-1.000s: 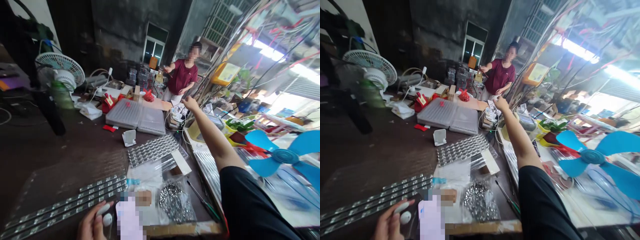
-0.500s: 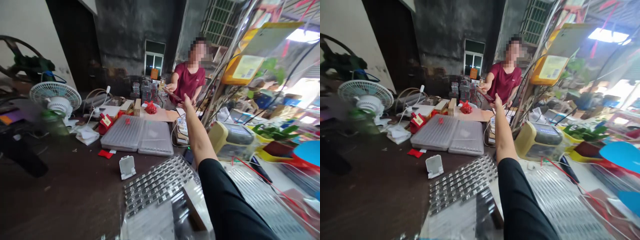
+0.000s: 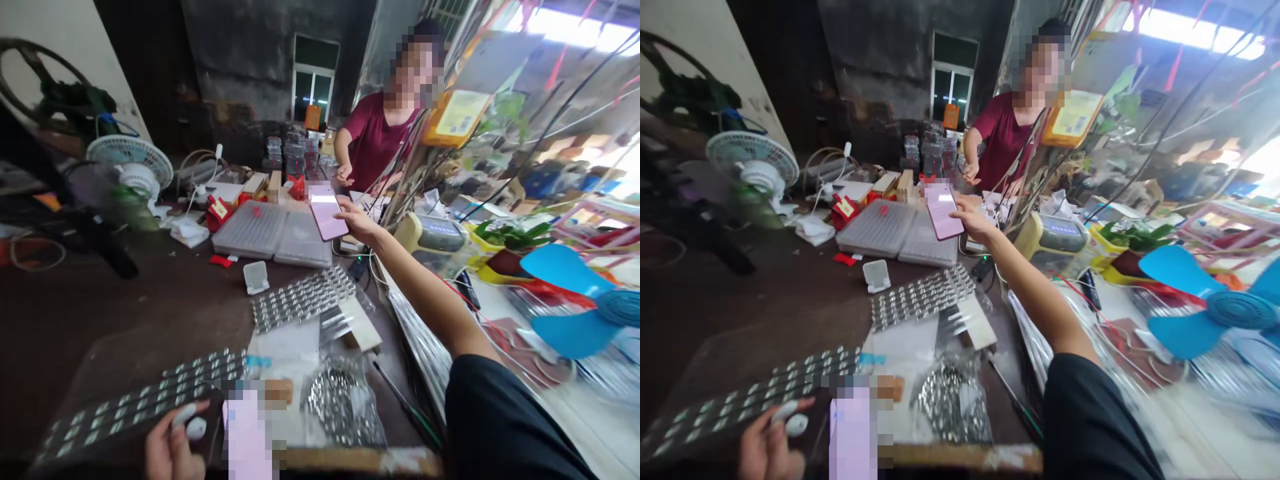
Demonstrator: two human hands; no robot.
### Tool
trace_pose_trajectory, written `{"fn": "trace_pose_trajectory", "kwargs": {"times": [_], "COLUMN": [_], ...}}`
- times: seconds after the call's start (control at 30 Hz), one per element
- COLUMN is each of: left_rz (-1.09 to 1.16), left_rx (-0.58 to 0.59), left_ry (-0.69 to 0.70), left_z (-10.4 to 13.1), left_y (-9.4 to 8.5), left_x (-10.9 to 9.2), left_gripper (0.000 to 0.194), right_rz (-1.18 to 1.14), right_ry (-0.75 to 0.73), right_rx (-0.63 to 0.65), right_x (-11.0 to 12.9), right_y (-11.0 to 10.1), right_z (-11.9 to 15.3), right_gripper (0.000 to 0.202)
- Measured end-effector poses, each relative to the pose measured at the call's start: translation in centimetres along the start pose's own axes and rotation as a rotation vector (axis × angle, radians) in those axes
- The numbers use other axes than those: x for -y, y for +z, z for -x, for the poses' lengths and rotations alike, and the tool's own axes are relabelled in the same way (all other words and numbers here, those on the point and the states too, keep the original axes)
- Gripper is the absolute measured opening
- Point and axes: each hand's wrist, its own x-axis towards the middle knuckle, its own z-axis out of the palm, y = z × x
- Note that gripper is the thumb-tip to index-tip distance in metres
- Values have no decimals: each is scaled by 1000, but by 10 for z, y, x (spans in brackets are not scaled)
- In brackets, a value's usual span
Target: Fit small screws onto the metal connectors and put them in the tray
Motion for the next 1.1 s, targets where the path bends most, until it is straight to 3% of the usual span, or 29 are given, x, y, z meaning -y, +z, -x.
{"fn": "trace_pose_trajectory", "kwargs": {"times": [0.1,0.23,0.3,0.4,0.53,0.67,0.77,0.9,1.1], "left_rz": [128,288,323,335,294,194,100,-14,-130], "left_rx": [-31,14,50,113,76,-32,2,100,179], "left_ry": [57,-11,-62,-132,-161,-212,-304,-367,-392], "left_z": [0,27,52,90,124,141,148,146,131], "left_y": [-4,-22,-38,-62,-94,-125,-137,-129,-108], "left_x": [-2,-17,-27,-36,-16,34,73,111,147], "left_gripper": [45,36,33,29,27,33,38,45,49], "right_rz": [-91,-212,-257,-303,-301,-296,-314,-319,-294], "right_ry": [-104,-8,66,137,111,113,129,140,209], "right_rx": [110,81,75,86,39,-4,-11,-16,-20], "right_x": [-22,-59,-78,-105,-136,-155,-162,-166,-172], "right_y": [40,92,114,138,154,163,168,172,171], "right_z": [104,233,282,333,370,387,391,391,392], "right_gripper": [47,52,52,53,57,66,66,64,68]}}
